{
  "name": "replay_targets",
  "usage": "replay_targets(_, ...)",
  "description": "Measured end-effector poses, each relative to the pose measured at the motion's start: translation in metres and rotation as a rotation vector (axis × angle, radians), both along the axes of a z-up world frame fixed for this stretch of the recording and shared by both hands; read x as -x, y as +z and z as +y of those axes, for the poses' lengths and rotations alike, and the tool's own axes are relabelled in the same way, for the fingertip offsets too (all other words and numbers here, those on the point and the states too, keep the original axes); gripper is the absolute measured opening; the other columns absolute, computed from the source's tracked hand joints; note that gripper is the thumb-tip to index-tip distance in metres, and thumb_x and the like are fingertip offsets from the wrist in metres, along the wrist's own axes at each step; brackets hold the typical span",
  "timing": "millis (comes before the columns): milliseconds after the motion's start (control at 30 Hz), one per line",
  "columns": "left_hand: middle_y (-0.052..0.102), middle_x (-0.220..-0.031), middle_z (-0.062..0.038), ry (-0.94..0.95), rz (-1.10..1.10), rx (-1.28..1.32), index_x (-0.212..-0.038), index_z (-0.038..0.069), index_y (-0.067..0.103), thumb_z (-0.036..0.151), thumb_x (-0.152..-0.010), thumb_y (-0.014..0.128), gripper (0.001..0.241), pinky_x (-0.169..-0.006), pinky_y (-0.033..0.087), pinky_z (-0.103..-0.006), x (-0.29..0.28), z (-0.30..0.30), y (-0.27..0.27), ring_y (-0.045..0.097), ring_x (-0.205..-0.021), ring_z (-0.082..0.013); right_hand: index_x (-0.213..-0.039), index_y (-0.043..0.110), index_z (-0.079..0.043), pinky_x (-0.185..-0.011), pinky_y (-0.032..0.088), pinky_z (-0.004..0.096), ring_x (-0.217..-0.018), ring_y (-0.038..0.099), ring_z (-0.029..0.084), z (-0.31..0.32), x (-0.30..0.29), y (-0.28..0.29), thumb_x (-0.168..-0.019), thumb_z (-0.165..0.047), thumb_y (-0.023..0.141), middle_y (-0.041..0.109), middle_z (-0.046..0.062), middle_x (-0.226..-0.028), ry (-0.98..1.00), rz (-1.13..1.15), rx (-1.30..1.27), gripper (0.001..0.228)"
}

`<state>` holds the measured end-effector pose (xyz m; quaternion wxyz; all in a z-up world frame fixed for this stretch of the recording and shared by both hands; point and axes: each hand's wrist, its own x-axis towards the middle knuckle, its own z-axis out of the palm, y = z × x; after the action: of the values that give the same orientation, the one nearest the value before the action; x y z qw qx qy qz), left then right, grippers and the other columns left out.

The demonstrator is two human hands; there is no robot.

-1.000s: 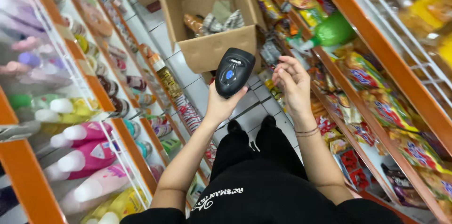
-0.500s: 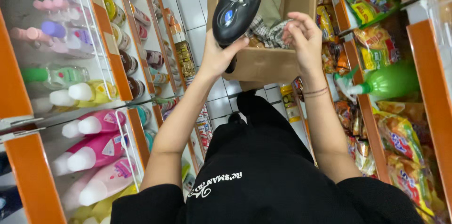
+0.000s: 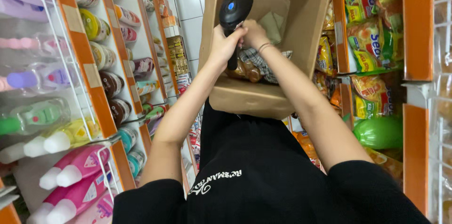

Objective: The person scans packages of bread with a handheld scanner, wipes them with a cloth, and places them onto shelves in a convenience store aisle.

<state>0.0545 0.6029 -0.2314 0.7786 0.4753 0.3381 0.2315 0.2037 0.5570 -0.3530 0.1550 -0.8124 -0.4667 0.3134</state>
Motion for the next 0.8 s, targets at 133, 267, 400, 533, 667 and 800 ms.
replay_targets(133, 0.069, -0.08, -0.001, 0.021, 0.026, 0.0, -0.096, 0.001, 0.069, 0.007, -0.085, 0.076, 0.014, -0.057, 0.049, -0.0257, -0.002, 0.003, -0.01, 0.06, -0.063, -0.0086, -0.088, 0.069, -0.01, -0.062, 0.055, 0.044, -0.069, 0.071, 0.028, 0.007, 0.036, -0.05, -0.094, -0.02, 0.063, 0.072, 0.009, -0.072, -0.161, -0.113, -0.01, 0.013)
replay_targets(267, 0.069, -0.084, -0.002, 0.025, 0.024, 0.056, -0.096, 0.0, 0.068, 0.005, -0.086, 0.077, 0.015, -0.061, 0.05, -0.0261, -0.003, 0.001, -0.014, 0.061, -0.066, -0.009, -0.086, 0.071, -0.011, -0.061, 0.055, 0.042, -0.065, 0.07, 0.027, 0.013, 0.045, -0.063, -0.096, -0.021, 0.057, 0.072, 0.011, -0.076, -0.61, 0.337, -0.25, 0.02)
replay_targets(400, 0.067, -0.081, -0.004, -0.007, 0.042, 0.161, -0.097, -0.001, 0.066, 0.006, -0.088, 0.076, 0.015, -0.06, 0.051, -0.0278, 0.004, 0.0, -0.013, 0.062, -0.065, -0.012, -0.091, 0.073, -0.009, -0.069, 0.056, 0.047, -0.077, 0.071, 0.036, 0.002, 0.032, -0.04, -0.083, -0.025, 0.071, 0.073, 0.017, -0.084, -0.215, -0.008, 0.04, 0.018)
replay_targets(533, 0.067, -0.086, -0.005, -0.036, 0.032, 0.22, -0.104, 0.0, 0.066, 0.007, -0.088, 0.075, 0.019, -0.064, 0.053, -0.03, 0.01, 0.0, -0.002, 0.064, -0.073, -0.0137, -0.101, 0.069, -0.002, -0.077, 0.058, 0.05, -0.087, 0.071, 0.043, -0.008, 0.0, 0.014, -0.073, -0.027, 0.085, 0.073, 0.023, -0.092, -0.247, -0.035, -0.067, 0.041)
replay_targets(667, 0.063, -0.115, -0.008, -0.03, -0.027, 0.355, -0.123, 0.0, 0.059, 0.008, -0.089, 0.07, 0.036, -0.074, 0.06, -0.0396, 0.008, 0.004, 0.021, 0.065, -0.096, -0.0177, -0.122, 0.059, 0.001, -0.082, 0.057, 0.047, -0.093, 0.072, 0.041, -0.028, -0.011, 0.078, -0.075, -0.021, 0.089, 0.073, 0.024, -0.1, -0.345, -0.016, -0.271, 0.06)
replay_targets(800, 0.05, -0.141, -0.009, -0.059, -0.121, 0.491, -0.143, 0.009, 0.043, 0.008, -0.088, 0.059, 0.057, -0.088, 0.063, -0.0541, 0.017, 0.024, 0.049, 0.057, -0.125, -0.0223, -0.134, 0.052, 0.001, -0.091, 0.058, 0.041, -0.1, 0.073, 0.034, -0.057, 0.007, 0.144, -0.079, -0.007, 0.077, 0.072, 0.019, -0.111, -0.531, 0.173, -0.459, 0.061)
